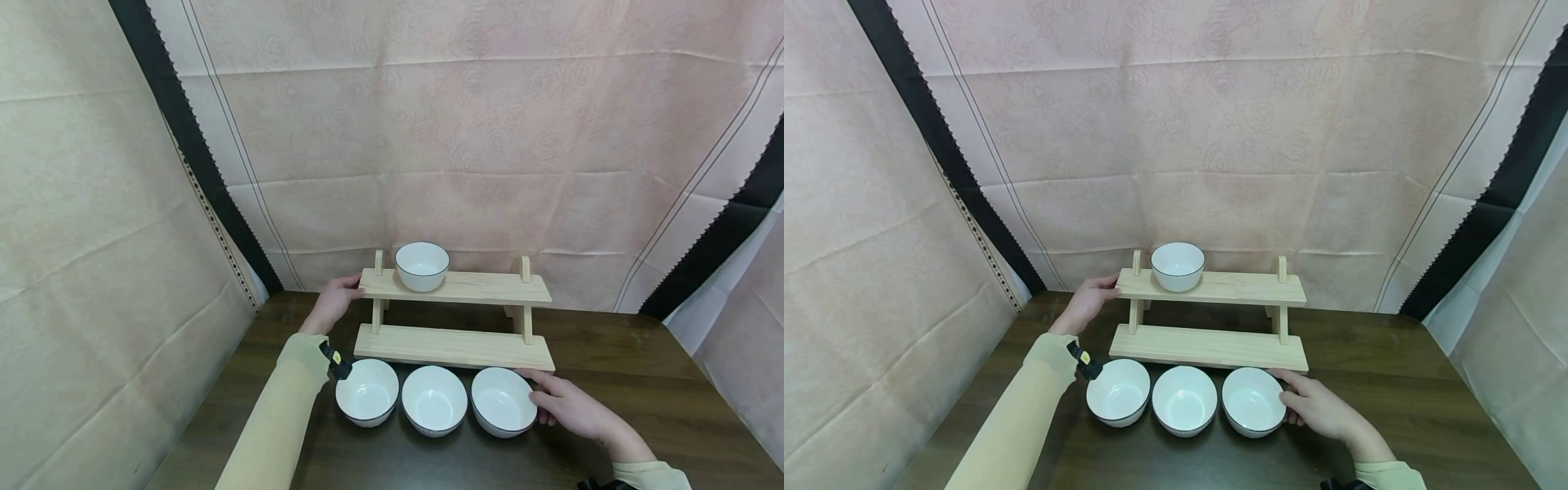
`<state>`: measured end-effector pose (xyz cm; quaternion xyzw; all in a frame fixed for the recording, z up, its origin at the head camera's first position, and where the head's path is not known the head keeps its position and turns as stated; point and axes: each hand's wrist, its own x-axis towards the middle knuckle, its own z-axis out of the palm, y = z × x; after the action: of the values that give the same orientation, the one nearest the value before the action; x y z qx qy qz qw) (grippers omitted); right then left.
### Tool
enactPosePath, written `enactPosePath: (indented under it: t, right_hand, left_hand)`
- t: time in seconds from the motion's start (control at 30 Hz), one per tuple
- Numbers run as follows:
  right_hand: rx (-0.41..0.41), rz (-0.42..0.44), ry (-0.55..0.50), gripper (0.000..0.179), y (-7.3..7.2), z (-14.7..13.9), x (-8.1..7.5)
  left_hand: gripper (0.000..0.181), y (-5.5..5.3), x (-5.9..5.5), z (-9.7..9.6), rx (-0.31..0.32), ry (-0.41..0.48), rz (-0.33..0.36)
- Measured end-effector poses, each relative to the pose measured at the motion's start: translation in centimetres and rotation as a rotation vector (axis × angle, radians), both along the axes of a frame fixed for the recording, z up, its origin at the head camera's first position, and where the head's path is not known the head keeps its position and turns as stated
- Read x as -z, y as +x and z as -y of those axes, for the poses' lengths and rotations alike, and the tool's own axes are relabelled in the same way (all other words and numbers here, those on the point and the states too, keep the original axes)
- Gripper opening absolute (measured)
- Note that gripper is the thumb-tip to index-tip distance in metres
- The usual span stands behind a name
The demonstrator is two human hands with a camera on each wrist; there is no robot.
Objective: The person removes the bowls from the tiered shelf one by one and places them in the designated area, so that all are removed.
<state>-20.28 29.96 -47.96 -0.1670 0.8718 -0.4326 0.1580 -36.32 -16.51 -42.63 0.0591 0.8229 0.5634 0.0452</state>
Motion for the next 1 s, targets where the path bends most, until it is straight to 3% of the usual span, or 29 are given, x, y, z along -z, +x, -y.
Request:
enactPosePath:
  t: [0.4,0.67,0.83,1.0]
  right_hand:
    - [-0.011,0.013,0.007,0.056,0.1,-0.2,-0.3]
    - [-0.032,0.081,0.031,0.062,0.3,-1.3,-1.0]
    - [0.016,0.057,0.041,0.057,0.3,-2.2,-1.7]
    - [0.124,-0.014,0.051,0.047,-0.1,-2.7,-2.5]
  left_hand:
    - [0.058,-0.2,0.0,0.0,0.000,0.006,0.000]
    - [0.057,-0.1,-0.1,0.0,0.004,0.004,0.000]
    - [0.057,0.2,-0.1,0.0,0.005,-0.003,-0.002]
    - [0.056,0.4,-0.1,0.0,0.000,-0.019,-0.021]
